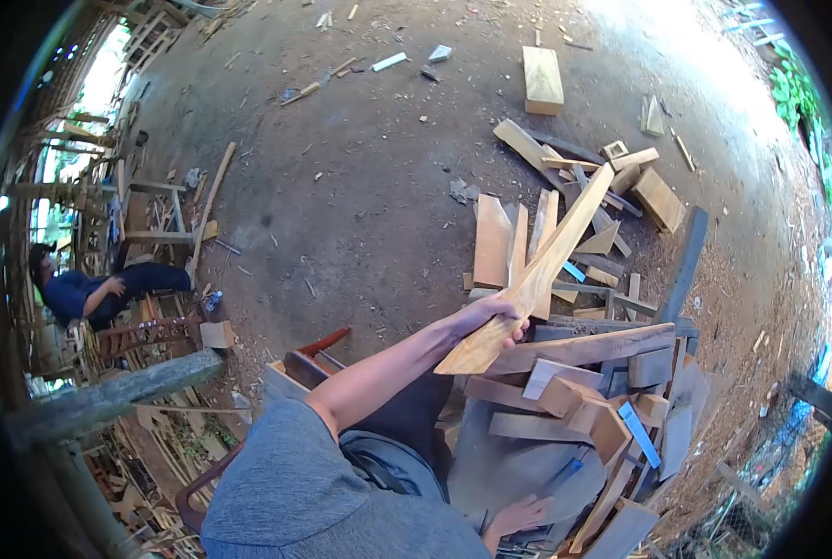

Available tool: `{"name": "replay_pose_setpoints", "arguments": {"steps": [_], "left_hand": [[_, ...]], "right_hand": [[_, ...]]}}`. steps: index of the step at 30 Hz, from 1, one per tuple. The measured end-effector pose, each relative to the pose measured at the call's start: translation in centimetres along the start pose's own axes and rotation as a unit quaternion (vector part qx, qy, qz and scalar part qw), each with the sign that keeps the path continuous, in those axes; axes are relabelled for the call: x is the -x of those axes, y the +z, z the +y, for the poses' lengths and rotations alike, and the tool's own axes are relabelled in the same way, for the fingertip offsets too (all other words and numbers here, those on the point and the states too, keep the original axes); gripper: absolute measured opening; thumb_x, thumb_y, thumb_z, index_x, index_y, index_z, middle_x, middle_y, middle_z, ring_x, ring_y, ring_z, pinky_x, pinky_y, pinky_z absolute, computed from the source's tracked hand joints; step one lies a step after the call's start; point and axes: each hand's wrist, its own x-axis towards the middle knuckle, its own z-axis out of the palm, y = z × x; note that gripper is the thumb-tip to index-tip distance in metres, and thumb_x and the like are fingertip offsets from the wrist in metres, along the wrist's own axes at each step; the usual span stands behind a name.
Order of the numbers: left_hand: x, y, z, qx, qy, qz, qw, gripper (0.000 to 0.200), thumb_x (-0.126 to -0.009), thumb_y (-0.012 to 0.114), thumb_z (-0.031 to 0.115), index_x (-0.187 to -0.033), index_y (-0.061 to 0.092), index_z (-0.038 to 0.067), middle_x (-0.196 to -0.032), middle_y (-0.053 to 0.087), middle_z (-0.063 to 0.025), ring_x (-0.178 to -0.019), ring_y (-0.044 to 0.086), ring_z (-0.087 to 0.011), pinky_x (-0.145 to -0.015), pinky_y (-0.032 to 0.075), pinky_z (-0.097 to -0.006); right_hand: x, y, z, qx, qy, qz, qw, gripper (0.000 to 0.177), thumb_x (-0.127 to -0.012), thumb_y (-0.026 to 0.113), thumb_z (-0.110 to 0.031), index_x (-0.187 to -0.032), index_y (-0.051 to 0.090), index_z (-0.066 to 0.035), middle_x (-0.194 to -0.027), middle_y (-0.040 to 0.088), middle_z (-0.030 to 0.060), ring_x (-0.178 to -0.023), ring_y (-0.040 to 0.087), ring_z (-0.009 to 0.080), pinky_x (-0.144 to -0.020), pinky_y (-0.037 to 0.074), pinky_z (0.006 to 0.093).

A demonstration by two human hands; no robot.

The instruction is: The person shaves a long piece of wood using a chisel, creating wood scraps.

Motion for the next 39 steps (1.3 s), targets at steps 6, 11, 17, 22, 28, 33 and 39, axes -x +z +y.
{"name": "replay_pose_setpoints", "arguments": {"steps": [6,11,17,22,28,33,39], "left_hand": [[3.0,2.7,-3.1,-0.016,-0.003,0.024,1.0,0.046,-0.094,0.054,0.046,-0.12,0.042,0.009,-0.079,0.052,-0.0084,-0.06,0.056,-0.0161,-0.046,0.05,-0.0284],[6.1,2.2,-8.7,-0.061,0.013,0.074,0.995,0.047,-0.098,0.041,0.049,-0.117,0.038,0.006,-0.077,0.051,-0.0107,-0.055,0.055,-0.0187,-0.046,0.051,-0.0312],[0.3,0.2,-9.6,-0.1,-0.003,0.064,0.993,0.048,-0.097,0.043,0.046,-0.11,0.04,0.0,-0.074,0.053,-0.0144,-0.055,0.057,-0.0212,-0.048,0.052,-0.0367],[-2.9,3.7,-7.1,-0.14,0.108,0.003,0.984,0.032,-0.093,0.046,0.029,-0.114,0.05,0.004,-0.091,0.056,-0.0093,-0.077,0.061,-0.0179,-0.063,0.055,-0.0362],[-18.2,5.0,-6.4,-0.462,0.111,0.291,0.83,0.046,-0.086,0.047,0.022,-0.129,0.039,0.012,-0.122,0.048,-0.0291,-0.111,0.054,-0.0397,-0.095,0.045,-0.0472],[-20.2,5.5,-6.8,-0.478,-0.039,0.327,0.814,0.07,-0.082,0.047,0.023,-0.147,0.022,0.018,-0.143,0.02,-0.0274,-0.118,0.049,-0.0454,-0.102,0.039,-0.0476],[-22.4,3.4,-5.2,-0.578,-0.08,0.265,0.767,0.074,-0.081,0.049,0.029,-0.148,0.019,0.015,-0.144,0.022,-0.0244,-0.118,0.051,-0.0455,-0.1,0.041,-0.0481]], "right_hand": [[-1.1,0.3,1.3,-0.085,-0.052,0.019,0.995,0.052,-0.1,0.04,-0.036,-0.145,0.035,-0.012,-0.1,0.05,0.018,-0.093,0.051,0.036,-0.08,0.042,0.0441],[-1.3,-1.3,1.6,-0.149,-0.111,0.015,0.982,0.05,-0.101,0.04,-0.034,-0.144,0.036,-0.01,-0.11,0.051,0.0228,-0.096,0.053,0.0382,-0.081,0.045,0.0434],[-2.0,-1.1,1.8,-0.171,-0.11,-0.026,0.979,0.052,-0.101,0.037,-0.036,-0.146,0.033,-0.011,-0.115,0.051,0.0241,-0.099,0.053,0.0403,-0.083,0.044,0.0449],[-1.7,-0.8,1.5,-0.106,-0.123,0.0,0.987,0.055,-0.101,0.037,-0.04,-0.148,0.029,-0.013,-0.116,0.052,0.0248,-0.1,0.052,0.0412,-0.085,0.045,0.0475],[-1.2,-3.9,-1.3,-0.068,-0.083,-0.024,0.994,0.054,-0.1,0.039,-0.03,-0.148,0.026,-0.01,-0.116,0.05,0.0281,-0.101,0.048,0.0443,-0.089,0.039,0.0496],[-1.2,-4.2,-1.7,-0.134,-0.024,-0.104,0.985,0.056,-0.1,0.039,-0.029,-0.15,0.021,-0.012,-0.113,0.047,0.028,-0.097,0.046,0.0441,-0.089,0.038,0.0503],[-1.5,-5.5,-2.9,-0.154,-0.012,-0.116,0.981,0.056,-0.1,0.039,-0.027,-0.151,0.019,-0.012,-0.112,0.047,0.0278,-0.101,0.046,0.0449,-0.09,0.038,0.051]]}}
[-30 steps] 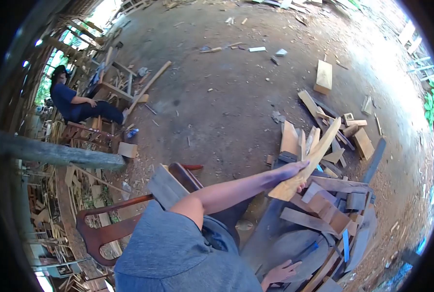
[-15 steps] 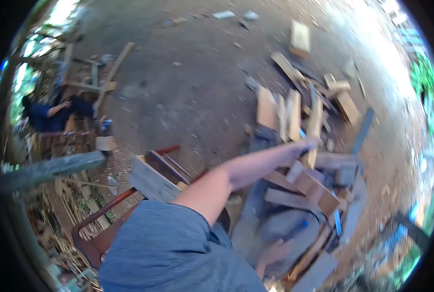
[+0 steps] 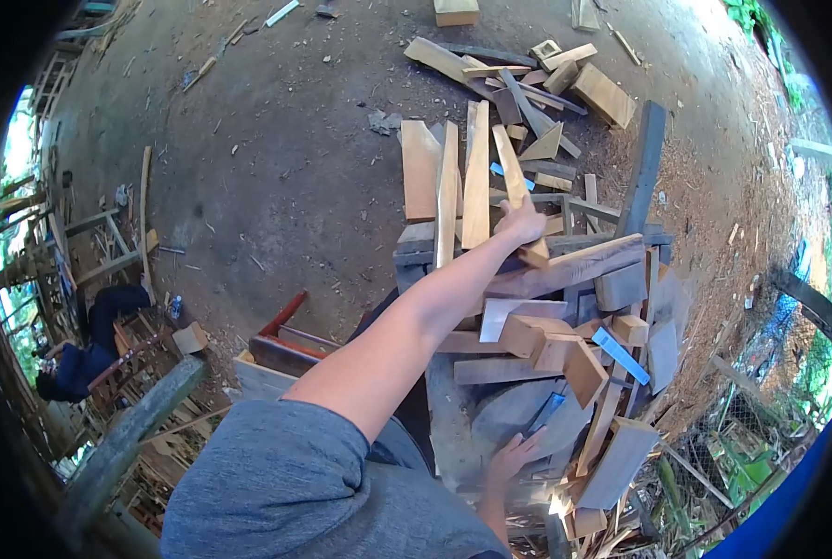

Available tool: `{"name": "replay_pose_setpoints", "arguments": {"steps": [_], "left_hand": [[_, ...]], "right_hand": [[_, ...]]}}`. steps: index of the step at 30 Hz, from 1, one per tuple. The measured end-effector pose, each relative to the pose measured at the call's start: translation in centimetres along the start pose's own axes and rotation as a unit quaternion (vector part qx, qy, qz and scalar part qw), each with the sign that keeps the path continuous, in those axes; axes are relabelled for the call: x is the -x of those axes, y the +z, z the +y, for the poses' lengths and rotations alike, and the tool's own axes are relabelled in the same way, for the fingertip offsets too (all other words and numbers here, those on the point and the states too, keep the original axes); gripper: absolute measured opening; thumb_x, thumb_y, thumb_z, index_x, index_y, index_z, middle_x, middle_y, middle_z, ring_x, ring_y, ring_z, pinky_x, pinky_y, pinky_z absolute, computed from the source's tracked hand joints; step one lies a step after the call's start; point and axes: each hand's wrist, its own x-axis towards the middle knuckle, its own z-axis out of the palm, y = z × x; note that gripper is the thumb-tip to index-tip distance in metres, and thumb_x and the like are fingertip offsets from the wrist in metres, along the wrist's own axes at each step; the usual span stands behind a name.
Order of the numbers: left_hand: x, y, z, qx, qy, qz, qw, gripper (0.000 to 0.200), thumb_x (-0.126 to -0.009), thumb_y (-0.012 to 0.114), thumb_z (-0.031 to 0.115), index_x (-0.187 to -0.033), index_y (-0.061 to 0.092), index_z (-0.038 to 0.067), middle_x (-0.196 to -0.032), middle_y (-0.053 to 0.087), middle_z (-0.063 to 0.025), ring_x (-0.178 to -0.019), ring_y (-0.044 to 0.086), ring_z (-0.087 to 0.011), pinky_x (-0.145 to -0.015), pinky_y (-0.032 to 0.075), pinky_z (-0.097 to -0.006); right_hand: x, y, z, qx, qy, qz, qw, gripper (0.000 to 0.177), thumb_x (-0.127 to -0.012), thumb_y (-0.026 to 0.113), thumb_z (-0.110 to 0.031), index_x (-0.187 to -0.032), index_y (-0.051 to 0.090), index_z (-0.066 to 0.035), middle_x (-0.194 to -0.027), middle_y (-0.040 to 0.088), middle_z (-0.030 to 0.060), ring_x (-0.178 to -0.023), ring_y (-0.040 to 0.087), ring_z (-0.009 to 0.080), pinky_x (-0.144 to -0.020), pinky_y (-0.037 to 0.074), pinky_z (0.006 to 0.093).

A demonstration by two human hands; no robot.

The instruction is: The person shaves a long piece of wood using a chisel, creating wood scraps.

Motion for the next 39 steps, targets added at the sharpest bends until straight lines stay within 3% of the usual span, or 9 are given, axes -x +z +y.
{"name": "replay_pose_setpoints", "arguments": {"steps": [4,8,12,16,18,28,34,36,39], "left_hand": [[0.4,-1.1,-0.1,-0.076,0.005,-0.044,0.996,0.07,-0.088,0.046,0.04,-0.148,0.022,0.014,-0.146,0.019,-0.0337,-0.123,0.044,-0.0515,-0.106,0.035,-0.0488],[1.2,-4.1,-1.0,-0.192,0.057,-0.078,0.977,0.069,-0.088,0.048,0.055,-0.142,0.039,0.013,-0.136,0.043,-0.0218,-0.13,0.041,-0.0388,-0.104,0.036,-0.049],[1.8,-7.2,-6.1,-0.251,0.161,0.227,0.927,0.06,-0.085,0.058,0.042,-0.134,0.045,0.008,-0.134,0.046,-0.0217,-0.13,0.04,-0.0366,-0.106,0.031,-0.0483],[0.1,-8.0,-11.5,-0.152,0.014,0.256,0.954,0.062,-0.083,0.065,0.029,-0.134,0.042,0.001,-0.127,0.052,-0.0236,-0.123,0.047,-0.0386,-0.102,0.037,-0.049],[-0.9,-8.3,-13.6,0.106,-0.011,0.125,0.986,0.071,-0.081,0.066,0.021,-0.138,0.032,-0.005,-0.122,0.055,-0.0258,-0.113,0.055,-0.04,-0.097,0.043,-0.0465],[-4.0,-9.6,-13.8,0.295,-0.078,-0.044,0.951,0.034,-0.09,0.061,0.02,-0.116,0.052,0.0,-0.105,0.065,-0.0142,-0.087,0.066,-0.0217,-0.073,0.054,-0.0393],[-4.2,-19.5,-13.5,0.753,-0.214,-0.264,0.563,0.028,-0.093,0.053,0.019,-0.1,0.041,-0.005,-0.079,0.048,-0.0065,-0.059,0.052,-0.0123,-0.052,0.049,-0.0229],[-3.1,-21.8,-14.8,0.653,-0.11,-0.246,0.707,0.032,-0.093,0.052,0.018,-0.108,0.039,-0.007,-0.086,0.048,-0.0102,-0.059,0.052,-0.0118,-0.052,0.049,-0.0221],[3.2,-24.1,-15.9,0.618,-0.058,-0.297,0.726,0.036,-0.093,0.052,0.018,-0.116,0.036,-0.006,-0.091,0.047,-0.0114,-0.061,0.049,-0.011,-0.051,0.048,-0.0214]], "right_hand": [[0.0,-0.6,-1.0,0.023,0.033,-0.023,0.999,0.057,-0.1,0.039,-0.026,-0.151,0.017,-0.013,-0.112,0.046,0.0277,-0.102,0.046,0.0444,-0.09,0.038,0.0502],[-0.3,-1.2,-1.3,0.031,0.07,-0.062,0.995,0.058,-0.1,0.039,-0.025,-0.151,0.015,-0.013,-0.112,0.046,0.0275,-0.101,0.046,0.0443,-0.089,0.039,0.0506],[-0.1,-1.0,-0.8,0.035,0.041,-0.054,0.997,0.059,-0.1,0.039,-0.025,-0.151,0.014,-0.014,-0.111,0.045,0.0272,-0.099,0.046,0.0447,-0.087,0.04,0.0507],[-0.7,-2.6,-3.4,0.003,0.08,-0.099,0.992,0.057,-0.099,0.038,-0.019,-0.149,0.016,-0.005,-0.131,0.039,0.0293,-0.121,0.04,0.045,-0.101,0.033,0.049],[-0.1,-1.9,-2.2,0.017,0.051,-0.074,0.996,0.057,-0.1,0.038,-0.023,-0.15,0.015,-0.01,-0.126,0.041,0.0292,-0.113,0.042,0.0462,-0.096,0.036,0.0501],[-0.1,-0.9,-0.8,0.02,0.015,-0.036,0.999,0.058,-0.1,0.038,-0.027,-0.152,0.013,-0.017,-0.12,0.044,0.0282,-0.106,0.045,0.0469,-0.092,0.039,0.0514],[-0.2,-2.0,-2.3,0.009,0.042,-0.049,0.998,0.056,-0.1,0.038,-0.024,-0.15,0.016,-0.012,-0.121,0.044,0.0283,-0.108,0.044,0.0461,-0.094,0.037,0.0508],[-0.1,-1.8,-2.4,-0.022,0.07,-0.07,0.995,0.054,-0.1,0.037,-0.021,-0.149,0.02,-0.007,-0.125,0.042,0.0298,-0.113,0.042,0.0463,-0.097,0.034,0.0499],[0.0,-0.2,0.3,0.019,0.002,-0.003,1.0,0.06,-0.099,0.04,-0.029,-0.151,0.015,-0.014,-0.107,0.046,0.0252,-0.098,0.048,0.0454,-0.086,0.041,0.0518]]}}
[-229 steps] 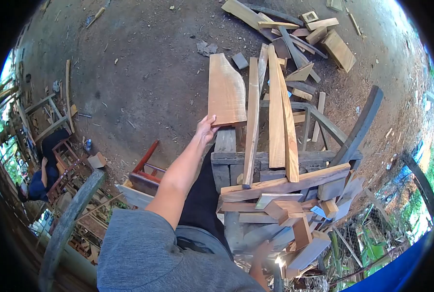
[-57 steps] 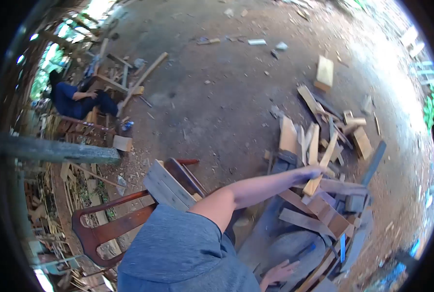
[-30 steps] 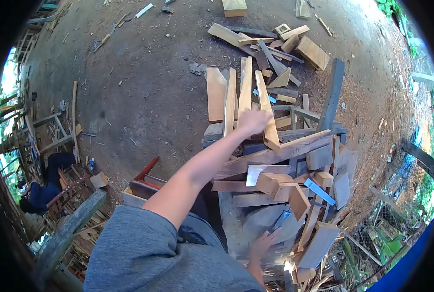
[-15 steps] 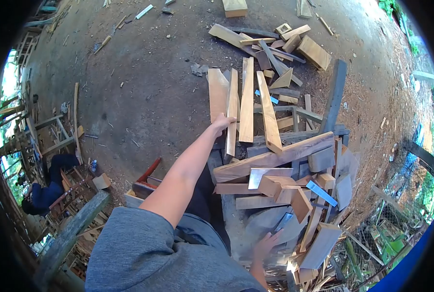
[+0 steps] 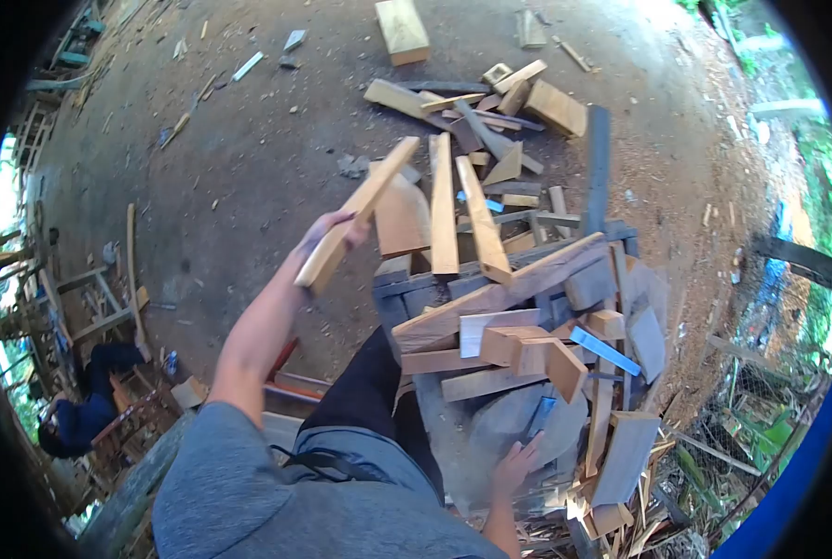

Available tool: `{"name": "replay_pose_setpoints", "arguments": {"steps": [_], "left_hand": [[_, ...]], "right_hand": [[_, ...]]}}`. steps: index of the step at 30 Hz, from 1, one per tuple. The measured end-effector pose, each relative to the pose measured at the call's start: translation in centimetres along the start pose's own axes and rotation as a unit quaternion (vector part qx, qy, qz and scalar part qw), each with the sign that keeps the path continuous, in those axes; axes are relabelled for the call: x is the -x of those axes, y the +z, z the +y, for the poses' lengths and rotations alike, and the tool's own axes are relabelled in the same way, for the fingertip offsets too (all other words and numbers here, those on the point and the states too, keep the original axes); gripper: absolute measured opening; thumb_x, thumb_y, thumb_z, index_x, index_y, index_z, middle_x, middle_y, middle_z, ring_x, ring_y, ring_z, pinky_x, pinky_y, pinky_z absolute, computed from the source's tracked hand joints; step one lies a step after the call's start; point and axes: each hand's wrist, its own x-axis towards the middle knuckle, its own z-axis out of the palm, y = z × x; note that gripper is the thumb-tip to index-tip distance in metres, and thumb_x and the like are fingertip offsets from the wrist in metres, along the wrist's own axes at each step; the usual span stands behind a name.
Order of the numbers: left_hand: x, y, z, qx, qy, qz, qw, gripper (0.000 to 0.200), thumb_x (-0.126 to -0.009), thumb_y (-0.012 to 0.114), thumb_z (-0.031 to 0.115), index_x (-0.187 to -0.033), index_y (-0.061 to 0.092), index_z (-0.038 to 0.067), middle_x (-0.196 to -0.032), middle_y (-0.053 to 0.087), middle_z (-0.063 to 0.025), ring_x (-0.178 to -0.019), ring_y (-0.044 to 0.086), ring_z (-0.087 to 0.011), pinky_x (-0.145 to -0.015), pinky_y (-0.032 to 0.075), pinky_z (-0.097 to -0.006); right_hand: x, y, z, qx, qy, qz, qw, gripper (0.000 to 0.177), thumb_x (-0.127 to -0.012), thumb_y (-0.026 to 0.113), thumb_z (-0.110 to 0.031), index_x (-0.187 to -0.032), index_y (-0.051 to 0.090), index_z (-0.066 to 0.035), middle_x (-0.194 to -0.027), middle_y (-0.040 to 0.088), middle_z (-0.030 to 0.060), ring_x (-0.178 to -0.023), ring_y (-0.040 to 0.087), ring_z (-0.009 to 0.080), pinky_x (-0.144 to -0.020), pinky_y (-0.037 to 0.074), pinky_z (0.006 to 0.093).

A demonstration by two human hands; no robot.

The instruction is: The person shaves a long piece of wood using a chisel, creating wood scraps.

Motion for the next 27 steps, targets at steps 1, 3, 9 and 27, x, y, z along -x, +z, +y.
{"name": "replay_pose_setpoints", "arguments": {"steps": [1,3,9,27], "left_hand": [[2.1,0.5,-1.3,0.0,0.01,0.017,1.0,0.037,-0.092,0.052,0.018,-0.117,0.036,-0.004,-0.091,0.047,-0.011,-0.061,0.048,-0.0106,-0.05,0.047,-0.0212],[6.1,1.9,-4.4,-0.067,0.078,0.109,0.989,0.033,-0.094,0.05,0.02,-0.111,0.041,-0.007,-0.087,0.046,-0.008,-0.063,0.045,-0.0104,-0.046,0.042,-0.0201],[16.4,3.0,-11.5,-0.137,0.156,0.023,0.978,0.034,-0.092,0.053,0.017,-0.119,0.04,0.001,-0.09,0.048,-0.0097,-0.062,0.045,-0.0129,-0.046,0.04,-0.0237],[39.3,4.0,-42.0,-0.668,0.358,0.117,0.642,0.081,-0.081,0.063,0.009,-0.149,0.02,0.008,-0.113,0.054,-0.014,-0.091,0.058,-0.0191,-0.077,0.051,-0.0307]], "right_hand": [[0.0,0.2,0.7,-0.003,0.003,0.012,1.0,0.06,-0.099,0.04,-0.029,-0.151,0.015,-0.014,-0.107,0.046,0.0252,-0.098,0.048,0.0454,-0.086,0.041,0.0518],[0.2,0.7,0.9,-0.006,-0.011,0.013,1.0,0.059,-0.099,0.04,-0.031,-0.151,0.016,-0.014,-0.104,0.045,0.0245,-0.096,0.048,0.0444,-0.086,0.041,0.0513],[0.3,0.7,1.6,-0.016,-0.037,0.032,0.999,0.059,-0.099,0.041,-0.034,-0.15,0.02,-0.014,-0.104,0.046,0.0217,-0.097,0.05,0.041,-0.079,0.046,0.0491],[1.1,-5.8,8.4,-0.253,-0.251,0.23,0.906,0.05,-0.091,0.057,-0.021,-0.136,0.043,-0.003,-0.121,0.051,0.0198,-0.109,0.052,0.0366,-0.092,0.043,0.0435]]}}
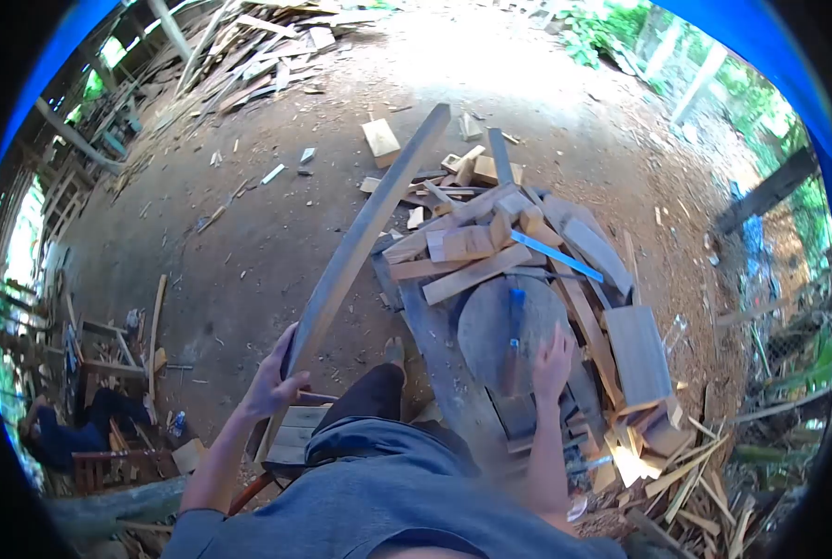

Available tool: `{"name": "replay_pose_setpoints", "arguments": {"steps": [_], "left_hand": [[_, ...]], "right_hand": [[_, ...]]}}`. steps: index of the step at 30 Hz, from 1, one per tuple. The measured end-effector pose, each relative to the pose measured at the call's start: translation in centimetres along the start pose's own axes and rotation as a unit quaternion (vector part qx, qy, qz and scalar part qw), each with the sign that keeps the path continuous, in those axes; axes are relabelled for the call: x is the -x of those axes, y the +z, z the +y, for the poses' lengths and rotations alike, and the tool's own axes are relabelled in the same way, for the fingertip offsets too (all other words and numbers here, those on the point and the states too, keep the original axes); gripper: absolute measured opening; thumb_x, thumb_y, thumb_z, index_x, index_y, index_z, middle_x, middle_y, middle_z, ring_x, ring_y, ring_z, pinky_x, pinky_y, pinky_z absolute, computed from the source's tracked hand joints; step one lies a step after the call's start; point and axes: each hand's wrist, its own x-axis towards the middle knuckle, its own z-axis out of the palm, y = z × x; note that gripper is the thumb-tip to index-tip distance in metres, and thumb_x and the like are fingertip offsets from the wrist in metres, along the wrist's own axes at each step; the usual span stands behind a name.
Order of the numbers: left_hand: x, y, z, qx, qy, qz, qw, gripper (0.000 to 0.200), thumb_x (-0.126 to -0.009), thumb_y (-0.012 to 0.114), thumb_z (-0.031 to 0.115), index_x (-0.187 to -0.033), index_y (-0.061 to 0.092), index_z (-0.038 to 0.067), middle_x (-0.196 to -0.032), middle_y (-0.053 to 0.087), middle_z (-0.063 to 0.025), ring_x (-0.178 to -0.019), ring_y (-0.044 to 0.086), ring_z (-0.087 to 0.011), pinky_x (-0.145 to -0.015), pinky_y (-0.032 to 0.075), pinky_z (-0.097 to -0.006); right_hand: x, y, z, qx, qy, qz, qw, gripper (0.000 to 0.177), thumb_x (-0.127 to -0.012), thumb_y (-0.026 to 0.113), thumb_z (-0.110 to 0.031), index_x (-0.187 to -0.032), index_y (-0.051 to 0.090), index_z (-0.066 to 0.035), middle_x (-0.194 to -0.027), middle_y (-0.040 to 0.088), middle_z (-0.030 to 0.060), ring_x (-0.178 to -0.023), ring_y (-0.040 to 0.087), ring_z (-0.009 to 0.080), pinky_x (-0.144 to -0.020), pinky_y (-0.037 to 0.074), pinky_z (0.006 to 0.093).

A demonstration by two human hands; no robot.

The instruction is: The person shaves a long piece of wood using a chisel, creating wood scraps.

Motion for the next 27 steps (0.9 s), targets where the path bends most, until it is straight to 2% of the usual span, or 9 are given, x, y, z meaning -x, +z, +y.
{"name": "replay_pose_setpoints", "arguments": {"steps": [3,5,8,10,11,16,20,23,27], "left_hand": [[2.4,0.7,0.8,-0.116,0.073,0.009,0.991,0.075,-0.082,0.063,0.009,-0.146,0.026,0.008,-0.113,0.055,-0.0156,-0.094,0.06,-0.026,-0.078,0.051,-0.0347],[3.1,0.8,2.2,-0.37,0.262,0.057,0.89,0.067,-0.081,0.064,0.01,-0.141,0.034,0.006,-0.104,0.056,-0.0161,-0.076,0.064,-0.0315,-0.064,0.053,-0.0381],[4.6,0.1,3.5,-0.421,0.251,-0.02,0.871,0.064,-0.079,0.066,0.011,-0.137,0.04,0.005,-0.096,0.056,-0.0164,-0.067,0.062,-0.036,-0.055,0.051,-0.0405],[5.2,-0.7,4.3,-0.446,0.267,-0.065,0.852,0.06,-0.079,0.066,0.011,-0.134,0.044,0.005,-0.094,0.057,-0.0141,-0.066,0.063,-0.0317,-0.055,0.052,-0.0394],[5.2,-1.3,4.1,-0.462,0.305,-0.097,0.827,0.059,-0.078,0.066,0.012,-0.133,0.046,0.005,-0.092,0.057,-0.0131,-0.064,0.063,-0.0293,-0.054,0.051,-0.0382],[1.9,-4.2,5.5,-0.527,0.438,-0.146,0.714,0.046,-0.077,0.068,0.015,-0.122,0.058,0.011,-0.098,0.062,-0.0102,-0.061,0.064,-0.0216,-0.051,0.053,-0.0337],[-3.0,-5.3,8.0,-0.566,0.541,-0.007,0.623,0.044,-0.078,0.066,0.006,-0.121,0.06,0.014,-0.109,0.062,-0.0122,-0.096,0.063,-0.0255,-0.085,0.052,-0.0402],[-4.9,-4.5,9.0,-0.478,0.514,0.171,0.692,0.046,-0.078,0.065,0.003,-0.123,0.059,0.012,-0.117,0.058,-0.0151,-0.112,0.055,-0.0294,-0.098,0.044,-0.0427],[-6.9,-0.7,7.5,-0.317,0.512,0.118,0.789,0.044,-0.081,0.063,0.003,-0.125,0.058,0.008,-0.124,0.054,-0.0171,-0.113,0.054,-0.0313,-0.096,0.045,-0.0409]], "right_hand": [[-2.2,-2.4,-4.8,-0.02,-0.115,0.079,0.99,0.064,-0.085,0.065,-0.02,-0.14,0.036,-0.004,-0.13,0.045,0.0204,-0.124,0.041,0.0381,-0.103,0.036,0.0447],[-4.0,-4.5,-8.4,-0.055,-0.208,0.123,0.969,0.067,-0.083,0.068,-0.024,-0.14,0.037,-0.007,-0.133,0.043,0.0191,-0.126,0.04,0.036,-0.105,0.034,0.0492],[-5.4,-7.5,-10.9,0.036,-0.315,0.235,0.919,0.061,-0.084,0.064,-0.021,-0.14,0.04,-0.014,-0.133,0.043,0.0166,-0.126,0.041,0.0321,-0.106,0.032,0.0523],[-5.0,-10.5,-11.9,0.207,-0.446,0.123,0.862,0.055,-0.082,0.059,-0.017,-0.136,0.046,-0.021,-0.126,0.05,0.0125,-0.124,0.046,0.0272,-0.107,0.03,0.0537],[-4.3,-11.4,-11.2,0.159,-0.494,0.16,0.84,0.053,-0.078,0.057,-0.012,-0.129,0.052,-0.024,-0.105,0.058,0.004,-0.106,0.057,0.021,-0.098,0.041,0.0452],[4.1,-11.9,-7.3,0.187,-0.445,0.04,0.875,0.048,-0.074,0.062,-0.016,-0.122,0.058,-0.018,-0.079,0.053,-0.0024,-0.075,0.057,0.0152,-0.069,0.046,0.0323],[10.8,-10.5,-7.4,0.159,-0.283,-0.012,0.946,0.046,-0.067,0.068,-0.022,-0.111,0.06,-0.012,-0.075,0.052,0.0007,-0.067,0.055,0.0166,-0.059,0.042,0.0311],[14.0,-9.2,-8.2,0.136,-0.167,-0.006,0.977,0.05,-0.06,0.075,-0.025,-0.106,0.06,-0.013,-0.077,0.055,0.0019,-0.072,0.059,0.0192,-0.062,0.045,0.0322],[15.7,-7.9,-9.8,0.031,0.017,-0.017,0.999,0.053,-0.062,0.078,-0.024,-0.11,0.06,-0.014,-0.087,0.063,0.0056,-0.079,0.065,0.0217,-0.065,0.05,0.032]]}}
